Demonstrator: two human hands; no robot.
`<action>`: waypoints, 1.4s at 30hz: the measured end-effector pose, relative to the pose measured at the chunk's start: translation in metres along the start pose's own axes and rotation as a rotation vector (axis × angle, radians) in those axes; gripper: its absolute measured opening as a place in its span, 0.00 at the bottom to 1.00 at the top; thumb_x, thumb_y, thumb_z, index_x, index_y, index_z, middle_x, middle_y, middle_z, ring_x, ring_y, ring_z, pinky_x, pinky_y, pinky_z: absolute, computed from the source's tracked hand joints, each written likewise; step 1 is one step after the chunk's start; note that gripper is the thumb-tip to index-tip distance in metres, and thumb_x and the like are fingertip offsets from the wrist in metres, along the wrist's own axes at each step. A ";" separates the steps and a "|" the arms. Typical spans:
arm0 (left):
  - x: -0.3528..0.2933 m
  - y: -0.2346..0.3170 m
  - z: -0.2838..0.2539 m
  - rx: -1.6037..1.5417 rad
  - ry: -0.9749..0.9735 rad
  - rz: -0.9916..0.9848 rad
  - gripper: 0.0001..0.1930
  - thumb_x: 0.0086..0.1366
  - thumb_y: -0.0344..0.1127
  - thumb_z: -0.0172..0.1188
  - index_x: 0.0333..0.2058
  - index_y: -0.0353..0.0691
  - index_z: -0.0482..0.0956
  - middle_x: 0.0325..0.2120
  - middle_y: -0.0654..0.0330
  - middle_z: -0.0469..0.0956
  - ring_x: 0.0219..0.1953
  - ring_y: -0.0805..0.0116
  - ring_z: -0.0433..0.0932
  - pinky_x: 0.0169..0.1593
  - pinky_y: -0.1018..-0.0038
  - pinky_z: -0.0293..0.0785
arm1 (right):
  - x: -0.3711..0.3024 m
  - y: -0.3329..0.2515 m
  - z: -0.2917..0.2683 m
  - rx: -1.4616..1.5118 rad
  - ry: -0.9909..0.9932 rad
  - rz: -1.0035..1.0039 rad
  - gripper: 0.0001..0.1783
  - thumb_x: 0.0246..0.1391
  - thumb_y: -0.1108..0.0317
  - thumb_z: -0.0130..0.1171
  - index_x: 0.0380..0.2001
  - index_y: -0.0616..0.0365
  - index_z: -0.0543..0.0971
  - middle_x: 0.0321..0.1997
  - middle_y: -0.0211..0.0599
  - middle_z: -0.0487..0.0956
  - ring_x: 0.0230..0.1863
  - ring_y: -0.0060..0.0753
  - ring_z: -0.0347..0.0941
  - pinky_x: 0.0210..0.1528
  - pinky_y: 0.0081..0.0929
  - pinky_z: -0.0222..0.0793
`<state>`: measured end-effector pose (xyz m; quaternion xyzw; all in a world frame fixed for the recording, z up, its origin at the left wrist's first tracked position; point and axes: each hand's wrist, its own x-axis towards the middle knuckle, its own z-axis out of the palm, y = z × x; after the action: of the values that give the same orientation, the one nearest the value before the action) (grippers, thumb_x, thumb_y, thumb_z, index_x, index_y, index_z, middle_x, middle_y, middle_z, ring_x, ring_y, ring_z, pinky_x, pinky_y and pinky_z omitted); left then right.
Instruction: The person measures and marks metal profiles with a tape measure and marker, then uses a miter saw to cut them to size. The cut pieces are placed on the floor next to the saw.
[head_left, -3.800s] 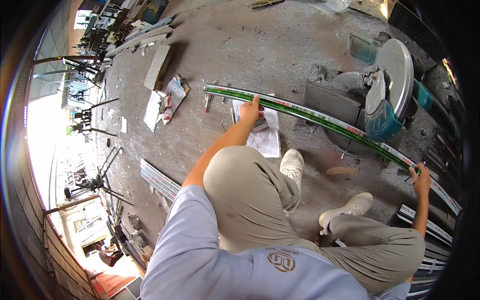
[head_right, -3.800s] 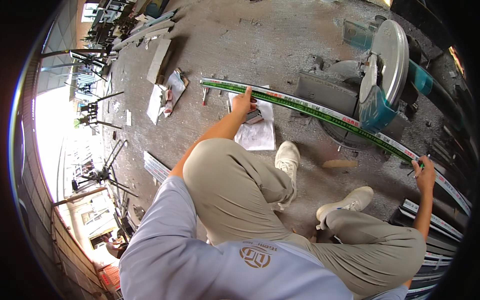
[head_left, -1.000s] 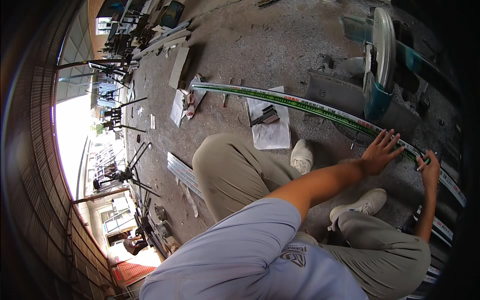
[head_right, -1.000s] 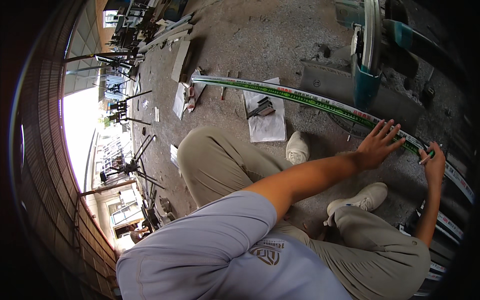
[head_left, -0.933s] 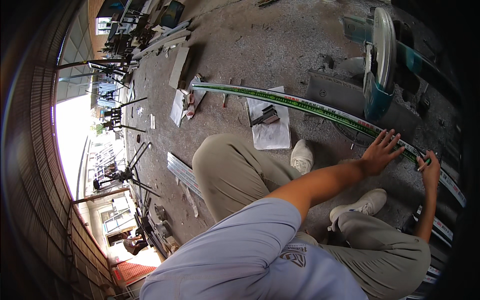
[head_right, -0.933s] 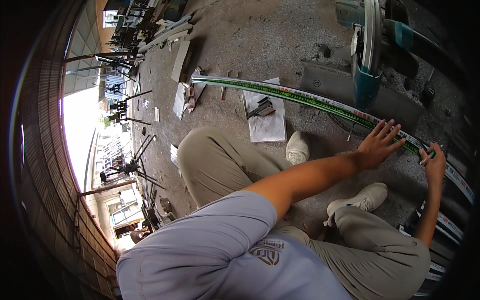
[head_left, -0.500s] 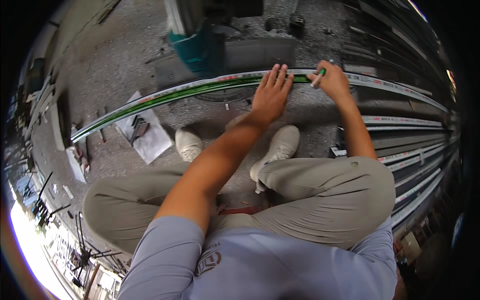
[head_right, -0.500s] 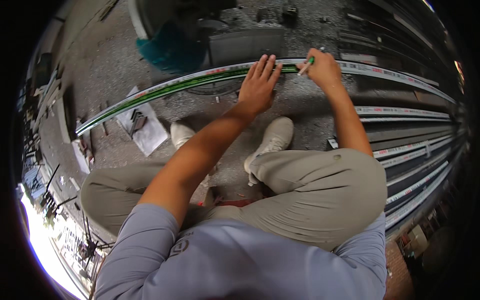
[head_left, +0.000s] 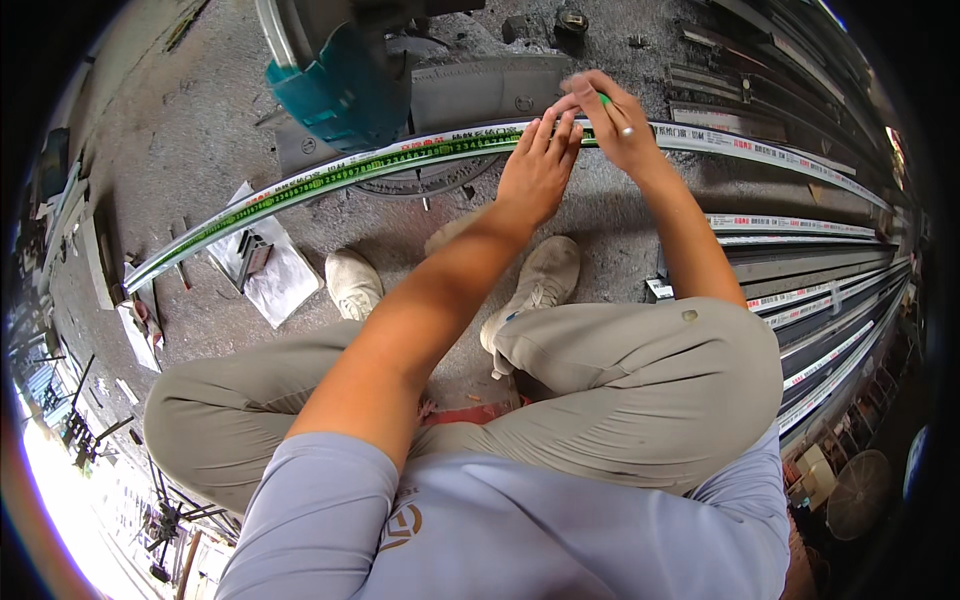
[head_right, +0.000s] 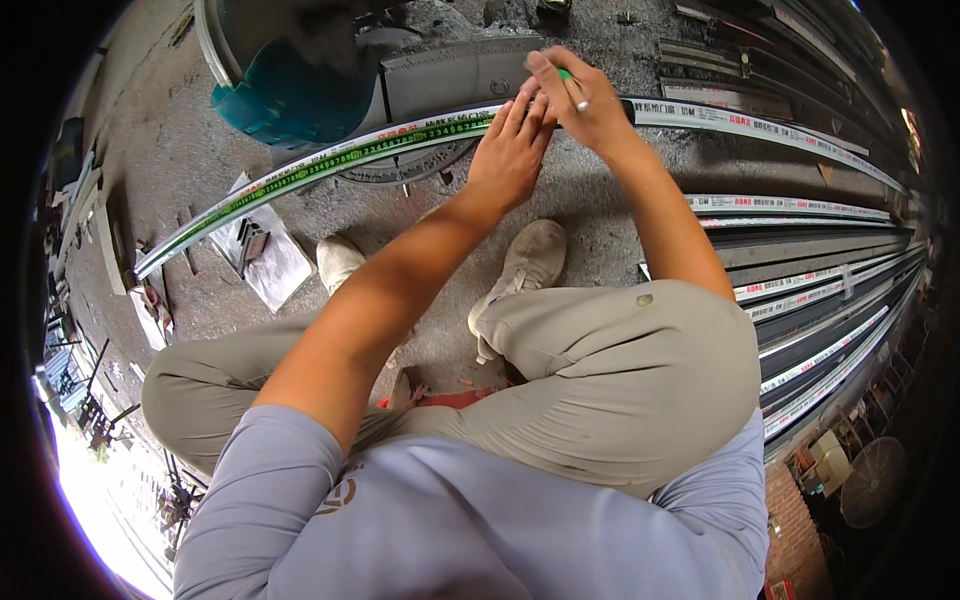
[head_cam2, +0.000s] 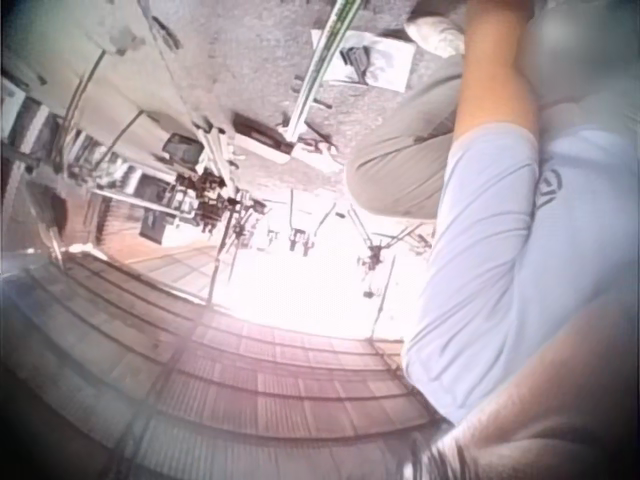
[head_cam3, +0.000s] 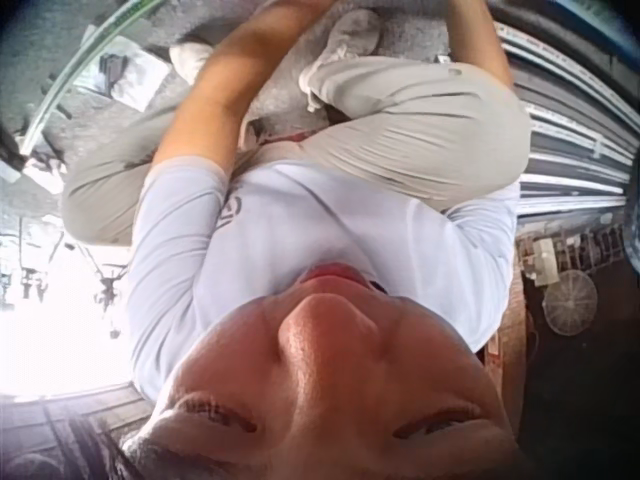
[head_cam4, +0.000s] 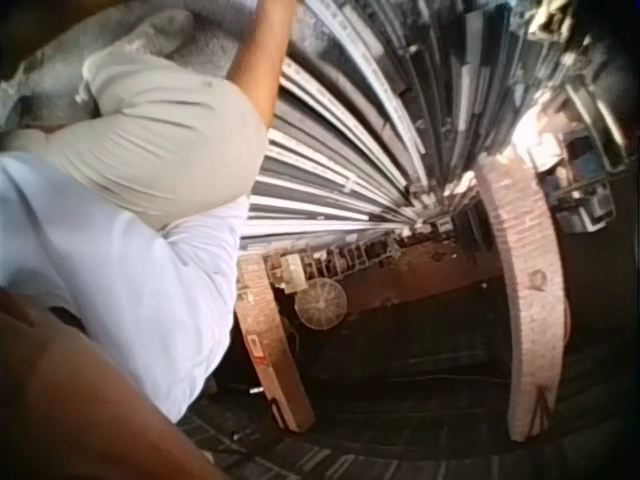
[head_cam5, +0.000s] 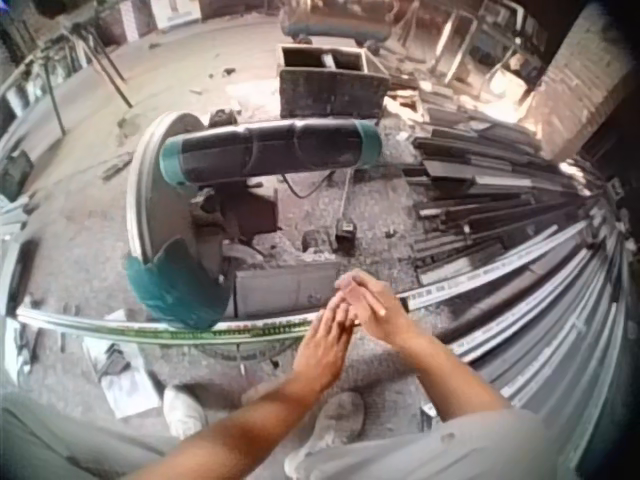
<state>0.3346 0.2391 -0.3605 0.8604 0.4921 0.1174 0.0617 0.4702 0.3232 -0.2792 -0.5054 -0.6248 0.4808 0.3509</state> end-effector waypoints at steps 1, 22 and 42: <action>0.002 0.000 -0.001 -0.007 -0.015 0.006 0.32 0.64 0.34 0.56 0.68 0.34 0.66 0.71 0.48 0.61 0.74 0.46 0.57 0.77 0.56 0.50 | -0.001 -0.005 0.005 0.086 -0.066 0.050 0.20 0.73 0.55 0.52 0.43 0.62 0.82 0.28 0.32 0.80 0.33 0.21 0.76 0.37 0.23 0.71; 0.012 -0.008 -0.003 -0.065 -0.429 -0.044 0.28 0.67 0.38 0.56 0.66 0.43 0.70 0.67 0.51 0.69 0.72 0.55 0.63 0.72 0.56 0.57 | 0.026 0.042 0.045 -0.156 -0.329 -0.033 0.11 0.53 0.62 0.67 0.36 0.57 0.85 0.29 0.35 0.83 0.34 0.31 0.80 0.41 0.29 0.75; 0.016 -0.014 0.010 0.022 -0.217 -0.018 0.20 0.68 0.34 0.55 0.58 0.46 0.78 0.59 0.54 0.76 0.62 0.57 0.75 0.63 0.59 0.72 | 0.031 0.055 0.052 -0.197 -0.423 0.072 0.13 0.53 0.58 0.65 0.36 0.54 0.86 0.30 0.34 0.85 0.37 0.31 0.81 0.46 0.30 0.75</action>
<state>0.3336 0.2602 -0.3705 0.8641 0.4917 0.0176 0.1061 0.4305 0.3420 -0.3481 -0.4472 -0.7100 0.5246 0.1440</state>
